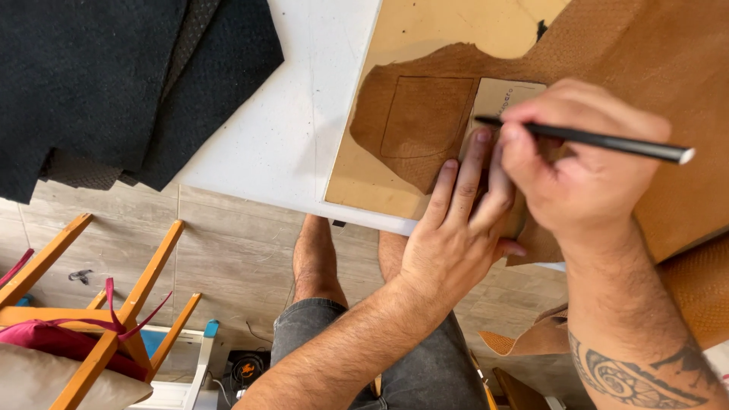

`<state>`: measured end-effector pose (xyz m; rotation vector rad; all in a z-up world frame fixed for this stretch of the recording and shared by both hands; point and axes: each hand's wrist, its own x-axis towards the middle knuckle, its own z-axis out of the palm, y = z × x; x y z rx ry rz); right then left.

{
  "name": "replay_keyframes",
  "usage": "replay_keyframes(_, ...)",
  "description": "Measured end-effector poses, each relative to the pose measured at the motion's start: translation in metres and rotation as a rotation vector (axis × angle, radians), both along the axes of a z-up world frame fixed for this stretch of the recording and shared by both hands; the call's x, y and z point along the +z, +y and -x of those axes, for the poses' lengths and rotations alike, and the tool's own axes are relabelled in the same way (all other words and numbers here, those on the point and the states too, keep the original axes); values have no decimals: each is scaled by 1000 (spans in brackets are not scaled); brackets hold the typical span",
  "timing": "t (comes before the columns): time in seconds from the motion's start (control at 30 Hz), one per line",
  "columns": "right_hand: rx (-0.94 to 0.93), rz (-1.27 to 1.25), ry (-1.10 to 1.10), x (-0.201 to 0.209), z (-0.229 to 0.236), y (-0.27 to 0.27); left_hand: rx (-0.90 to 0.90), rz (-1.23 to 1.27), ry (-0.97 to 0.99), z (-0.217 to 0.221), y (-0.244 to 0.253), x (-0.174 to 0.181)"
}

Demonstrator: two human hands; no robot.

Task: Trace a cardboard pattern onto a piece of tan leather using a pencil.

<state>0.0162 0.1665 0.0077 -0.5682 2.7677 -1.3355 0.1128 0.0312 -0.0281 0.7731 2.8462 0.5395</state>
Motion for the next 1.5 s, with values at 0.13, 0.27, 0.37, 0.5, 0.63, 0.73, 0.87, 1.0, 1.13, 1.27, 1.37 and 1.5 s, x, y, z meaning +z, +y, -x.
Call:
replay_keyframes(0.13,78,-29,18,-3,-1,13,40,-1,24,-5,0,-4)
replay_keyframes(0.27,131,-33,-44,7,5,-4,61,-54,48,-14,5,-15)
replay_keyframes(0.37,139,-108,-139,17,2,-8,21,-37,65,-15,6,-17)
replay_keyframes(0.5,167,-62,-97,14,2,-4,64,33,121,-21,9,-16)
replay_keyframes(0.63,174,-108,-164,23,4,-16,69,66,172,-29,11,-20)
replay_keyframes(0.73,110,-111,-156,19,0,-11,59,66,141,-26,10,-18)
replay_keyframes(0.87,175,-95,-155,18,-2,-8,89,47,150,-25,10,-19)
replay_keyframes(1.0,180,-96,-160,20,-2,-13,72,29,131,-27,13,-21)
replay_keyframes(1.13,174,-111,-160,20,-2,-12,86,39,155,-31,14,-23)
replay_keyframes(1.27,210,-111,-111,14,-6,-1,76,40,153,-21,8,-13)
replay_keyframes(1.37,-78,158,-52,-6,-31,33,75,102,170,-9,-2,4)
replay_keyframes(1.5,-374,318,51,-5,-60,53,51,-96,211,20,-14,15)
